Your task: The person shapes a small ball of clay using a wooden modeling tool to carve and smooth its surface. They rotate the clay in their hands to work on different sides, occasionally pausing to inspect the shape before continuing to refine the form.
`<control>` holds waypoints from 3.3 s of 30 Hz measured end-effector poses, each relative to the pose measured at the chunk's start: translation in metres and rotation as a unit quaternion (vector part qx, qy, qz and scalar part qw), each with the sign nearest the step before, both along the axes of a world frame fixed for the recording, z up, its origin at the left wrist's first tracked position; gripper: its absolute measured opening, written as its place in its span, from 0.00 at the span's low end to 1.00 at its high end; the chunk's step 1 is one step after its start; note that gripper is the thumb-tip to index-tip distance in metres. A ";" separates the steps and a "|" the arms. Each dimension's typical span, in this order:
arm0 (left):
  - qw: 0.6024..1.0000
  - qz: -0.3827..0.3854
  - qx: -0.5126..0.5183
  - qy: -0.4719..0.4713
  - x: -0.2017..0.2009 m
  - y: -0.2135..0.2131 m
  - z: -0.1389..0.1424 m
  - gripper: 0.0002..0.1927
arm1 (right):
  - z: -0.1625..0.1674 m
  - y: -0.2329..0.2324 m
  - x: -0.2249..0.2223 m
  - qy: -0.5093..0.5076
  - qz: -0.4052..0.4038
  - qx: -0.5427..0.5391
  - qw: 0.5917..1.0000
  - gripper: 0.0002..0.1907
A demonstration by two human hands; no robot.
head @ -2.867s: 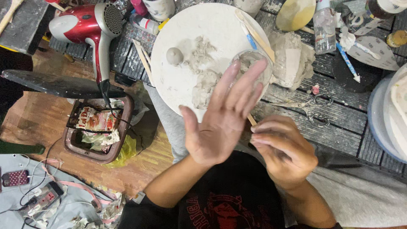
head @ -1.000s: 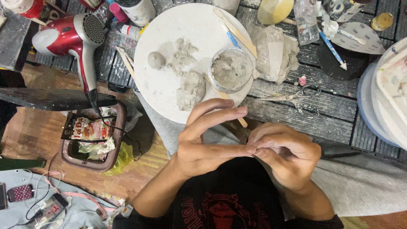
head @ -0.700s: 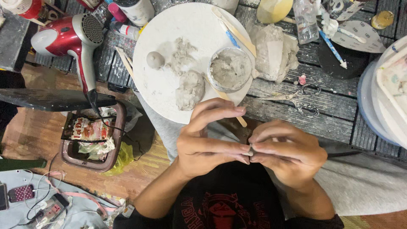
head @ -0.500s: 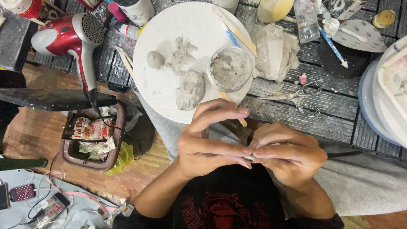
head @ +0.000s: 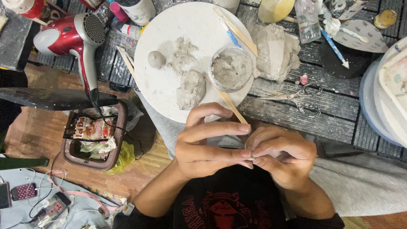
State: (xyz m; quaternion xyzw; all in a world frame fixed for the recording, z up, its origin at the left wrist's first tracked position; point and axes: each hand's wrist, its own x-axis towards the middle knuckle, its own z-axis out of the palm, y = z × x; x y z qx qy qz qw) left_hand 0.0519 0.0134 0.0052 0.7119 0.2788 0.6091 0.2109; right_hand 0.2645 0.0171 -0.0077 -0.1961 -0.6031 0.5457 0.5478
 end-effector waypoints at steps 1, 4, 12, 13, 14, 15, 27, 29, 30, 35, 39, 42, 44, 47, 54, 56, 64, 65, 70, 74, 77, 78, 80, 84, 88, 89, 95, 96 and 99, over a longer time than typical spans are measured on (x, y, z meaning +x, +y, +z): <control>1.000 0.002 0.000 0.008 -0.001 0.000 0.000 0.13 | -0.002 -0.001 0.000 0.008 0.001 -0.006 1.000 0.05; 1.000 0.005 0.003 0.023 -0.003 0.000 0.000 0.13 | -0.003 -0.004 0.001 0.006 0.012 -0.039 0.999 0.06; 0.999 0.002 0.024 0.026 -0.004 0.003 -0.003 0.12 | -0.005 -0.001 0.003 0.011 0.018 -0.003 1.000 0.09; 0.999 -0.002 0.028 0.025 -0.004 0.004 -0.003 0.11 | -0.006 0.000 0.003 0.006 0.011 0.018 1.000 0.08; 0.999 -0.006 0.030 0.023 -0.004 0.004 -0.003 0.10 | -0.007 0.000 0.003 0.002 0.003 0.024 1.000 0.07; 0.999 -0.011 0.033 0.022 -0.003 0.003 -0.004 0.10 | -0.008 -0.001 0.002 -0.002 -0.006 0.029 1.000 0.07; 0.996 -0.044 -0.075 0.000 -0.003 0.005 0.011 0.21 | -0.012 -0.003 -0.006 0.019 -0.074 0.069 0.995 0.06; 0.991 -0.056 -0.124 0.006 -0.009 -0.002 0.018 0.19 | -0.010 -0.003 -0.005 0.019 -0.077 0.068 0.995 0.07; 0.987 -0.061 -0.149 0.008 -0.010 -0.005 0.021 0.17 | -0.009 -0.003 -0.005 0.009 -0.079 0.074 0.994 0.07; 0.987 -0.052 -0.154 0.017 -0.007 -0.010 0.023 0.12 | -0.005 -0.002 -0.004 -0.007 -0.074 0.089 0.993 0.08; 0.990 -0.038 -0.135 0.018 -0.005 -0.009 0.022 0.11 | -0.002 0.000 -0.002 -0.025 -0.068 0.098 0.993 0.10; 0.989 -0.047 -0.140 0.015 -0.005 -0.009 0.022 0.11 | -0.001 0.001 -0.001 -0.039 -0.074 0.116 0.990 0.10; 0.989 -0.049 -0.138 0.014 -0.005 -0.009 0.022 0.11 | 0.001 0.002 0.000 -0.038 -0.075 0.120 0.989 0.10; 0.990 -0.049 -0.128 0.022 -0.007 -0.009 0.023 0.11 | 0.003 0.002 0.001 -0.034 -0.072 0.123 0.989 0.12; 0.989 -0.065 -0.129 0.012 -0.006 -0.009 0.021 0.10 | 0.004 -0.002 0.001 -0.035 -0.064 0.101 0.992 0.10; 0.988 -0.072 -0.135 0.005 -0.006 -0.009 0.018 0.10 | 0.001 -0.003 0.001 -0.021 -0.052 0.083 0.995 0.10; 0.984 -0.079 -0.158 -0.020 -0.004 -0.006 0.011 0.13 | -0.014 -0.005 0.005 0.049 -0.012 -0.059 0.997 0.08; 0.986 -0.071 -0.149 -0.014 -0.004 -0.006 0.011 0.13 | -0.015 -0.006 0.005 0.057 -0.006 -0.070 0.996 0.08; 0.995 -0.030 -0.091 0.003 -0.004 -0.006 0.009 0.11 | -0.015 -0.006 0.001 0.065 -0.004 -0.071 0.995 0.09; 0.995 -0.034 -0.094 -0.016 0.000 -0.006 0.008 0.11 | -0.008 -0.001 -0.001 -0.027 -0.065 0.061 0.996 0.12; 0.992 -0.044 -0.116 -0.015 -0.002 -0.007 0.009 0.11 | -0.001 -0.002 -0.001 -0.058 -0.097 0.121 0.986 0.09; 0.991 -0.048 -0.122 -0.018 -0.001 -0.008 0.009 0.11 | 0.000 -0.002 -0.002 -0.075 -0.115 0.135 0.981 0.09; 0.989 -0.057 -0.131 -0.028 0.000 -0.008 0.009 0.11 | 0.003 -0.002 -0.003 -0.092 -0.138 0.149 0.975 0.08; 0.988 -0.066 -0.134 -0.038 0.002 -0.007 0.007 0.11 | 0.004 0.000 -0.004 -0.080 -0.127 0.148 0.977 0.09; 0.984 -0.081 -0.152 -0.044 0.001 -0.008 0.006 0.13 | 0.004 0.000 -0.002 -0.078 -0.114 0.140 0.980 0.09; 0.982 -0.084 -0.162 -0.043 0.000 -0.008 0.007 0.14 | 0.004 -0.001 -0.002 -0.075 -0.117 0.134 0.981 0.09; 0.943 -0.145 -0.280 -0.108 -0.001 -0.013 0.008 0.14 | 0.006 -0.003 -0.001 -0.094 -0.135 0.131 0.978 0.11; 0.934 -0.159 -0.298 -0.121 0.000 -0.015 0.008 0.13 | 0.007 -0.003 -0.001 -0.094 -0.133 0.132 0.978 0.12; 0.918 -0.172 -0.322 -0.156 0.001 -0.017 0.007 0.07 | 0.010 -0.002 -0.002 -0.104 -0.137 0.127 0.977 0.14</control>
